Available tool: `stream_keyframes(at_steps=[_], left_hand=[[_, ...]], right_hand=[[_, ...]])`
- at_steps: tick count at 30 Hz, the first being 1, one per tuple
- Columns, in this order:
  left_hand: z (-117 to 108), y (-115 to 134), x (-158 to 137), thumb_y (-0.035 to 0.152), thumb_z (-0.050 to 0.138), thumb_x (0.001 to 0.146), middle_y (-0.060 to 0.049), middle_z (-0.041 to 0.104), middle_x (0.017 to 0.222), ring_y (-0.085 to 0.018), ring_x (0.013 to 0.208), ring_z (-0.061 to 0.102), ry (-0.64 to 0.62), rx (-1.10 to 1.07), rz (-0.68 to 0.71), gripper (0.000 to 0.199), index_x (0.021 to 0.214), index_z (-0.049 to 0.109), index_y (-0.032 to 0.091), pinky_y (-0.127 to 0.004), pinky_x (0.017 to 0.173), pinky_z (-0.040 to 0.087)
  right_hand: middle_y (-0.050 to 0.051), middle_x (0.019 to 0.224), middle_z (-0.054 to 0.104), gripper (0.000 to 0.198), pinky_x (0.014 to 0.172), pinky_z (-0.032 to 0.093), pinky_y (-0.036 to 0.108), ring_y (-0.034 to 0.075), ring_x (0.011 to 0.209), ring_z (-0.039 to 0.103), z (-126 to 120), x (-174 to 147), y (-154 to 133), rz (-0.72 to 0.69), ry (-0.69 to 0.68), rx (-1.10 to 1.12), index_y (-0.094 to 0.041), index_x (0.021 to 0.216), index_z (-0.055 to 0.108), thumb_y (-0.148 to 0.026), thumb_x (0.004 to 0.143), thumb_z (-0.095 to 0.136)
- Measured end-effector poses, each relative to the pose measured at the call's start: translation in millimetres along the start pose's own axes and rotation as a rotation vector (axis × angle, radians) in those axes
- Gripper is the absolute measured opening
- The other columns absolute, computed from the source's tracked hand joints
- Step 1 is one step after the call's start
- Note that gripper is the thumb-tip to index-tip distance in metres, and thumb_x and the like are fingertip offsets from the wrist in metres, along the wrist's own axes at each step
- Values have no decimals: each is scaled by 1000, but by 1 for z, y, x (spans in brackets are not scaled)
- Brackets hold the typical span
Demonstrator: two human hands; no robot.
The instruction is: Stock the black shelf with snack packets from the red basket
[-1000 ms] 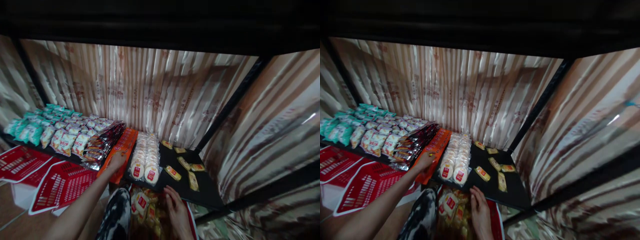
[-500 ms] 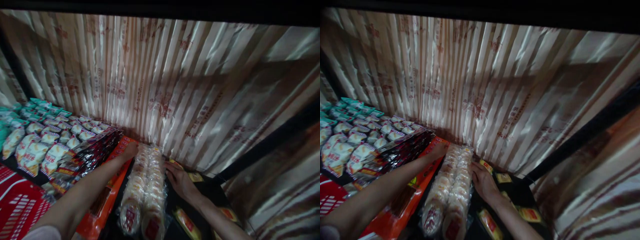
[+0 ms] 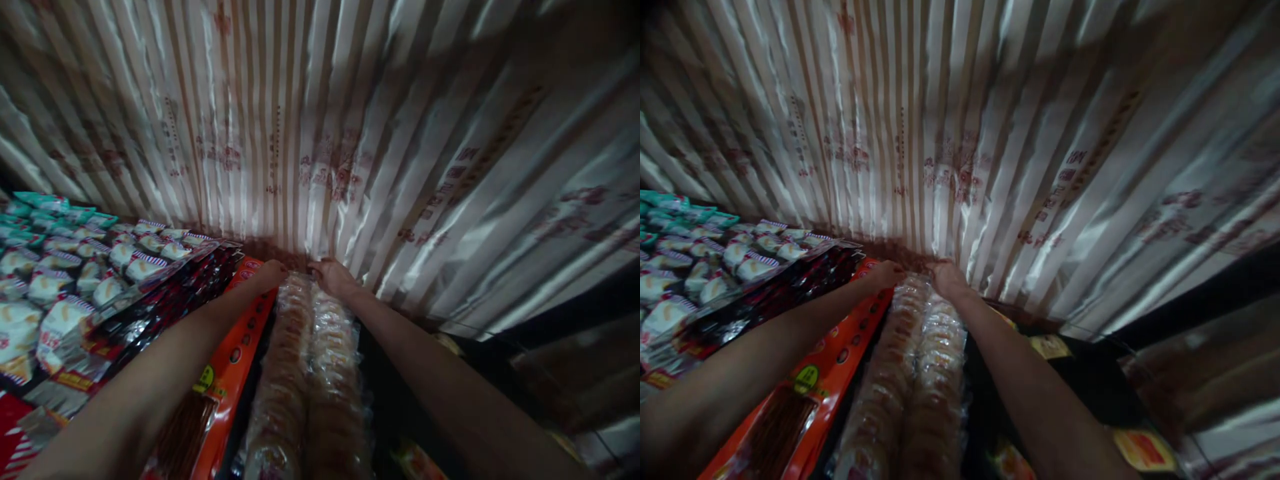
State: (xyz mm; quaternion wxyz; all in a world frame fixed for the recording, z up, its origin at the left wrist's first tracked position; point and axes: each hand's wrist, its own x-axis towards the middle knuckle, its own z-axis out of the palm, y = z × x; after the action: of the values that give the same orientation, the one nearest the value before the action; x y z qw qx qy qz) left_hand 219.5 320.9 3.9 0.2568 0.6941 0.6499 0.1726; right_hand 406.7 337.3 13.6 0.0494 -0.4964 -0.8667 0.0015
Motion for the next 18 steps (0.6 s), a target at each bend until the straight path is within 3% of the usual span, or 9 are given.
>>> stream_keyframes(at_steps=[5, 10, 15, 18], left_hand=[[0, -3, 1, 21, 53, 77, -3, 70, 73, -12, 68, 60, -37, -56, 75, 21, 83, 72, 14, -17, 58, 42], [-4, -8, 11, 11, 54, 74, -6, 70, 88, -12, 77, 60, 61, -105, 31, 27, 96, 69, 12, -17, 65, 42], [3, -6, 17, 12, 57, 73, 0, 62, 57, -9, 53, 53, 23, -215, -43, 15, 79, 70, 11, -17, 50, 38], [8, -4, 17, 13, 56, 74, 3, 53, 46, -7, 42, 46, 0, -302, -102, 14, 79, 68, 9, -17, 43, 35]], right_hand=[[4, 95, 71, 23, 84, 42, 24, 16, 93, 62, 18, 20, -5, 10, -29, 69, -25, 100, 67, -24, 84, 50], [3, 88, 71, 15, 73, 42, 21, 14, 83, 63, 21, 22, -3, 62, -27, 93, -23, 86, 68, -24, 81, 54], [2, 84, 69, 16, 64, 40, 20, 13, 75, 61, 22, 14, 7, 102, 30, 151, -21, 85, 65, -22, 82, 50], [1, 80, 69, 13, 63, 40, 20, 13, 71, 60, 28, 10, 12, 108, 37, 239, -21, 84, 64, -24, 81, 52]])
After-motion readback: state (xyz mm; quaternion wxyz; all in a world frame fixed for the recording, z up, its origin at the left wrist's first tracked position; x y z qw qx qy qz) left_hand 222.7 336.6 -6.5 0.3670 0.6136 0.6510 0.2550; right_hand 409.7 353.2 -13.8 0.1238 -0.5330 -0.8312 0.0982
